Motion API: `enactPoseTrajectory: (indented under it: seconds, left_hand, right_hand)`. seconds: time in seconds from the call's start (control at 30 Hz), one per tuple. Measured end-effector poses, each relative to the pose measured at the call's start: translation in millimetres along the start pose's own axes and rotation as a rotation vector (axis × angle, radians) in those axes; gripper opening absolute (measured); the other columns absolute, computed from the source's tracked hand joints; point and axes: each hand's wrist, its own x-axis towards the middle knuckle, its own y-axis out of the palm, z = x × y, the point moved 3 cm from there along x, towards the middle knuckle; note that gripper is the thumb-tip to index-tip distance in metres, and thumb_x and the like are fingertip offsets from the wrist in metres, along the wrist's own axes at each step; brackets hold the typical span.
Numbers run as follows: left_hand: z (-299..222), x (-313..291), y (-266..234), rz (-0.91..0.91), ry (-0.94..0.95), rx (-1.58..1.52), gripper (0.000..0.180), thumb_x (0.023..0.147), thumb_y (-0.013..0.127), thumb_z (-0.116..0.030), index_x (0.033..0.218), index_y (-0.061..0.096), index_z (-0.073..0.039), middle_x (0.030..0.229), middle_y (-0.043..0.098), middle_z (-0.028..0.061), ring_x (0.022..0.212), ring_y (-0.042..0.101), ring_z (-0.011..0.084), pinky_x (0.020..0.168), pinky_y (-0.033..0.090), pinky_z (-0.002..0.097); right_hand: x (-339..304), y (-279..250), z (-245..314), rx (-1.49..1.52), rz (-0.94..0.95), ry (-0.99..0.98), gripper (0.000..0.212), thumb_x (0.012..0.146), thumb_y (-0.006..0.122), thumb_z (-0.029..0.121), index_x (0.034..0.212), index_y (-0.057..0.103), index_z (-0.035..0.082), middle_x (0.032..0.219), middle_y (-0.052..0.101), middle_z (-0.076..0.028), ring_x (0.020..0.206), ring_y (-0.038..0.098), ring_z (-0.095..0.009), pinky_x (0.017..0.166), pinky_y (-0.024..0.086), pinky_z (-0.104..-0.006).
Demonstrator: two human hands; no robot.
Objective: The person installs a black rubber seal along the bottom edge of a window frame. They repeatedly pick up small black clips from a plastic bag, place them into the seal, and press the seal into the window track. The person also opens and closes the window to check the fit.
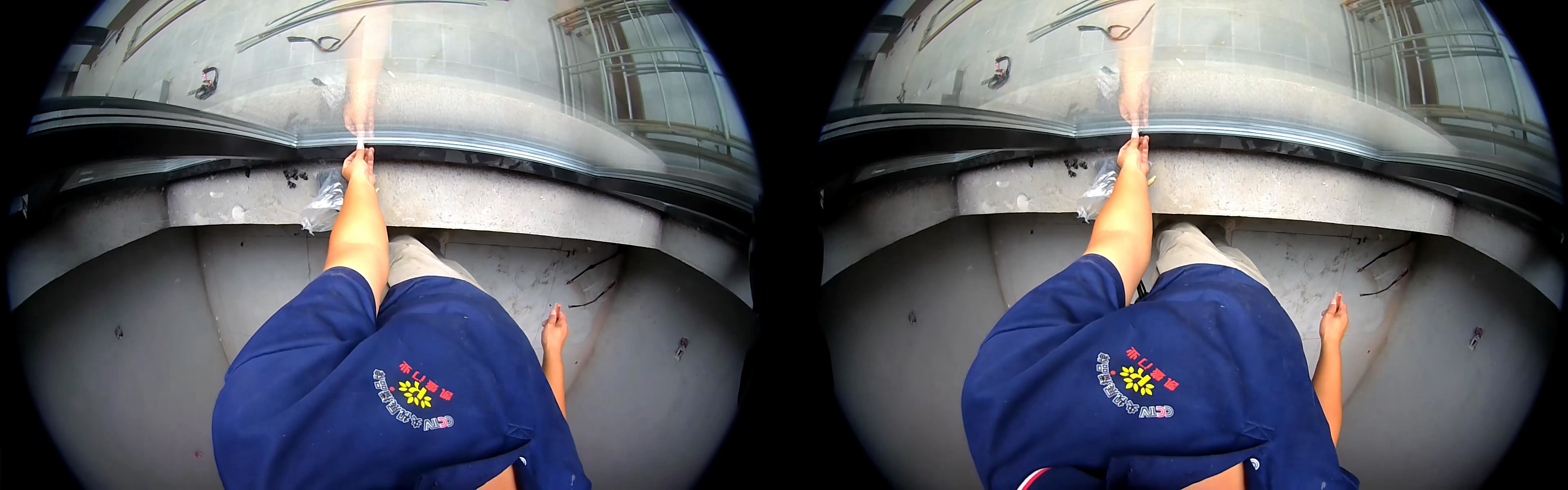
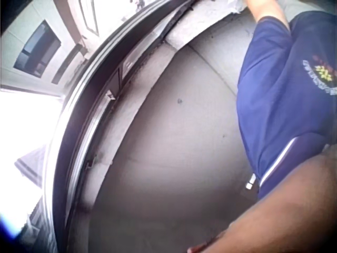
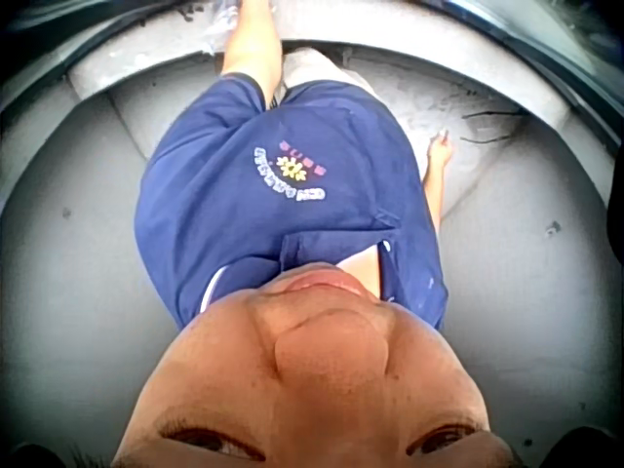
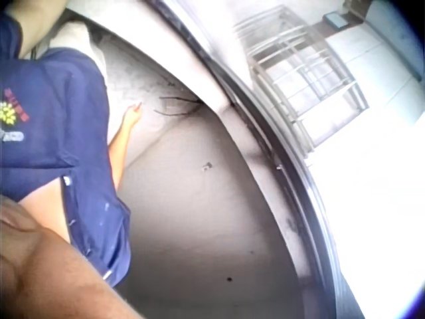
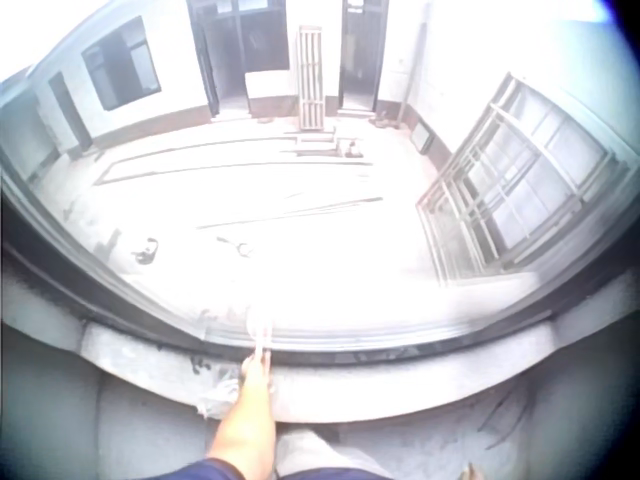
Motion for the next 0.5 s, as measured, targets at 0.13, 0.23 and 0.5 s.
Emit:
enactPoseTrajectory:
  seconds: [0.13,0.23,0.5]
  left_hand:
    - [0,-1,-1,0.017,0.020,0.070,0.021,0.090,0.073,-0.006,0.099,0.056,0.002,0.082,0.066,0.0124,0.068,0.070,0.0220,0.063,0.063,0.0277]
    - [-2,-2,-3,0.014,-0.033,0.086,0.022,0.090,0.074,-0.009,0.097,0.057,0.002,0.079,0.066,0.0109,0.066,0.068,0.0201,0.061,0.061,0.0269]
    - [-38,-29,-3,0.174,-0.113,0.453,0.022,0.091,0.074,-0.016,0.101,0.060,-0.002,0.085,0.066,0.0074,0.078,0.068,0.0202,0.072,0.061,0.0280]
  right_hand:
    - [-28,14,27,0.024,0.062,-0.027,0.039,0.103,0.051,0.034,0.122,0.062,0.002,0.077,0.065,-0.008,0.072,0.064,-0.017,0.070,0.051,-0.0350]
    - [-41,35,58,0.126,0.133,-0.100,0.042,0.103,0.049,0.035,0.126,0.060,0.002,0.085,0.065,-0.009,0.074,0.063,-0.016,0.072,0.052,-0.0340]
    - [-48,144,247,0.073,0.360,-0.408,0.042,0.104,0.047,0.039,0.134,0.055,0.012,0.125,0.064,-0.019,0.118,0.060,-0.038,0.096,0.049,-0.0430]
